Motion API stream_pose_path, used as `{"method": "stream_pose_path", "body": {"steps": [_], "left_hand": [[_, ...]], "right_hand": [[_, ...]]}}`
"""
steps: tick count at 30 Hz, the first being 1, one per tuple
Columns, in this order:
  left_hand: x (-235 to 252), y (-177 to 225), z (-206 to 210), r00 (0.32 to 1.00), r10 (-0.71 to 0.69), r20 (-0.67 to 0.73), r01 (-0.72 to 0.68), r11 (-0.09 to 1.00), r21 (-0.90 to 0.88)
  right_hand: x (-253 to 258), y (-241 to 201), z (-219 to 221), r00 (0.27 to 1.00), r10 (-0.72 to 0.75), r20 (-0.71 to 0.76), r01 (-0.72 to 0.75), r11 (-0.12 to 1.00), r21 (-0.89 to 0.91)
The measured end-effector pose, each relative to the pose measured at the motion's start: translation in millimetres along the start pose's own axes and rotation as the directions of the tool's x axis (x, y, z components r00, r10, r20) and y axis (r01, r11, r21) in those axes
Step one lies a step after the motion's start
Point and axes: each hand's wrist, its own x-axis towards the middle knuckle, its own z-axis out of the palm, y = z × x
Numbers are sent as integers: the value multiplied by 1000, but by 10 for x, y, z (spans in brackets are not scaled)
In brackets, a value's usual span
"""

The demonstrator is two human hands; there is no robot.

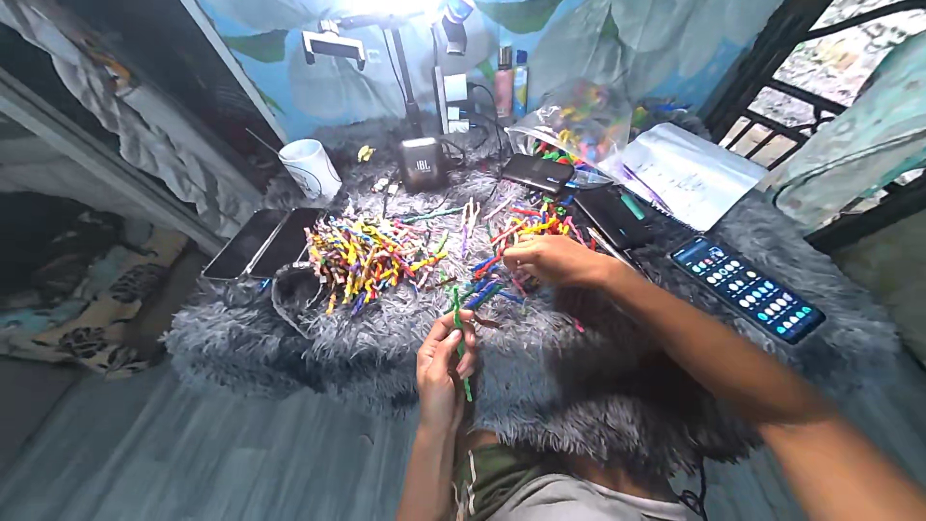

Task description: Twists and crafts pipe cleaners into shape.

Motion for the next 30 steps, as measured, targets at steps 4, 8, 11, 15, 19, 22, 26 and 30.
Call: {"method": "stream_pose_path", "body": {"steps": [4,8,11,15,19,22,26,30], "left_hand": [[-54,48,18,1000,12,18,-11,1000,-27],[-168,129,9,998,61,-16,-61,998,-19],[-209,225,3,996,84,20,-85,996,8],[-257,377,-41,995,48,88,-56,994,97],[-168,466,-28,996,41,73,-50,991,121],[-109,500,-17,992,52,111,-70,985,159],[-143,563,14,976,160,150,-195,947,254],[-375,642,27,940,215,265,-282,926,250]], "right_hand": [[-29,-36,59,997,-73,-41,73,997,12],[-42,-117,3,976,-102,-194,114,992,48],[-30,-242,-116,895,122,-430,-59,986,156],[119,-361,-322,581,598,-552,-228,770,596],[124,-533,-479,545,582,-603,-380,813,441],[26,-895,-481,608,487,-627,-386,872,302],[-224,-1493,-379,785,251,-567,-113,957,268],[-382,-1982,-108,784,158,-600,163,880,445]]}}
